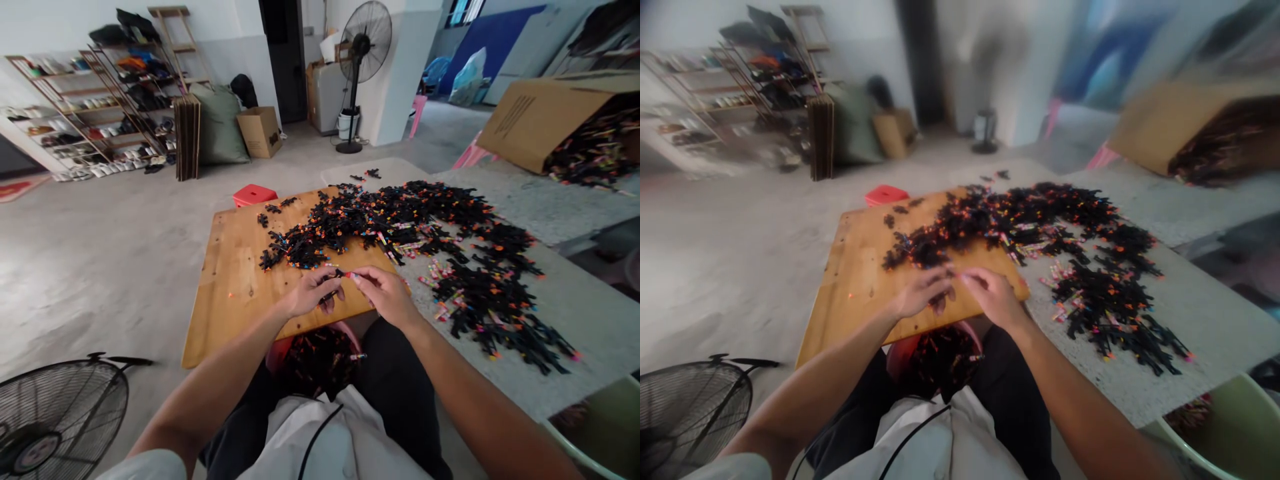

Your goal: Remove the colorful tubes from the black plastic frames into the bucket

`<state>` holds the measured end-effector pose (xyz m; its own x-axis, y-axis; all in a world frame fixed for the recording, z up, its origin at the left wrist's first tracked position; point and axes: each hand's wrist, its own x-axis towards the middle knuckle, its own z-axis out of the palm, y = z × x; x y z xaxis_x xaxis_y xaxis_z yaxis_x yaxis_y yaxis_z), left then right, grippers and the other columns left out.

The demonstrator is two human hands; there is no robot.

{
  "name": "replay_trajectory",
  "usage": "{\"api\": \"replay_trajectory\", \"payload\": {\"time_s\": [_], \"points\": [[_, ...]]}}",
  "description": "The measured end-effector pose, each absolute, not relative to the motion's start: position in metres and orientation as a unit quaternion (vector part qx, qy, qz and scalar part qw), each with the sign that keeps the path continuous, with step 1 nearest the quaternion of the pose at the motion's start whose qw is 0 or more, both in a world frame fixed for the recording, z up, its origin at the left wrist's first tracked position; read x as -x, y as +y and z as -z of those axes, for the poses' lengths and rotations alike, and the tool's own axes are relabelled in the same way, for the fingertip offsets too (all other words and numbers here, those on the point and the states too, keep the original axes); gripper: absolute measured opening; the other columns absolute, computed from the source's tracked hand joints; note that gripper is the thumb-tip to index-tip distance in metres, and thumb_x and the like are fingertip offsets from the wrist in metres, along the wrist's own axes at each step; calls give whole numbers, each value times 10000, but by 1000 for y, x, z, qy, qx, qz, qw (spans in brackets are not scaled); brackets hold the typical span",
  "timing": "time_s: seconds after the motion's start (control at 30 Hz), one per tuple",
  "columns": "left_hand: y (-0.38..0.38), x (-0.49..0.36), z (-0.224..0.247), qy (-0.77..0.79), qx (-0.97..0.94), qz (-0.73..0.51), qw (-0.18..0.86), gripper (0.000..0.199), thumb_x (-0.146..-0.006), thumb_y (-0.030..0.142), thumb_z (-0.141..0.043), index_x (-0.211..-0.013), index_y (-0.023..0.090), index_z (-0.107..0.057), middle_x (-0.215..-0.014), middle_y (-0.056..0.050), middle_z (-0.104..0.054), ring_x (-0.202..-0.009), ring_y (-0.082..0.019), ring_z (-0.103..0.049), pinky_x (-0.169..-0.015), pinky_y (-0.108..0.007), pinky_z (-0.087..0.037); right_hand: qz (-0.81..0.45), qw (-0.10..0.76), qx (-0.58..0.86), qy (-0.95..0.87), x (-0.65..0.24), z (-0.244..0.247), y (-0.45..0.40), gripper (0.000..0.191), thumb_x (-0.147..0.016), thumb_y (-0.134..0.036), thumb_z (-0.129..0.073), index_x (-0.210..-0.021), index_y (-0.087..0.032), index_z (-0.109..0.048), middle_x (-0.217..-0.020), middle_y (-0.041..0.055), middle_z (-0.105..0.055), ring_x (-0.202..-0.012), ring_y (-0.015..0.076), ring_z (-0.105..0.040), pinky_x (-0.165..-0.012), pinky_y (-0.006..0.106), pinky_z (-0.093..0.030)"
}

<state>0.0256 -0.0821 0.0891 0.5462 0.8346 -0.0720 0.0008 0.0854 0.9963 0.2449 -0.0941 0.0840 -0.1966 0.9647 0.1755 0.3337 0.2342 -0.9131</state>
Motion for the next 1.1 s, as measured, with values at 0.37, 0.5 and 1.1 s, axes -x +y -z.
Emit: {"api": "replay_trajectory", "payload": {"time_s": [0.37, 0.5, 1.1], "points": [[-88, -21, -95, 343, -633, -293, 629, 476, -934, 604, -651, -1039, 141, -612, -829, -69, -752, -525, -104, -662, -514, -199, -529, -505, 364, 458, -635, -248, -94, -95, 391, -917, -520, -668, -1055, -170, -773, -568, -28, -553, -521, 132, -492, -491, 250, -399], [-87, -17, -100, 339, -650, -232, 639, 507, -935, 600, -655, -1119, 127, -646, -844, -80, -767, -464, -75, -603, -460, -179, -454, -558, 397, 441, -581, -249, -94, -94, 377, -896, -509, -699, -1053, -170, -754, -586, -45, -516, -514, 109, -453, -475, 235, -389], [-85, -12, -112, 368, -662, -147, 637, 456, -939, 561, -655, -1120, 150, -733, -770, -46, -765, -443, -95, -594, -434, -191, -420, -499, 365, 465, -634, -247, -82, -105, 387, -933, -538, -653, -978, -170, -765, -529, -48, -504, -450, 107, -445, -434, 236, -362]]}}
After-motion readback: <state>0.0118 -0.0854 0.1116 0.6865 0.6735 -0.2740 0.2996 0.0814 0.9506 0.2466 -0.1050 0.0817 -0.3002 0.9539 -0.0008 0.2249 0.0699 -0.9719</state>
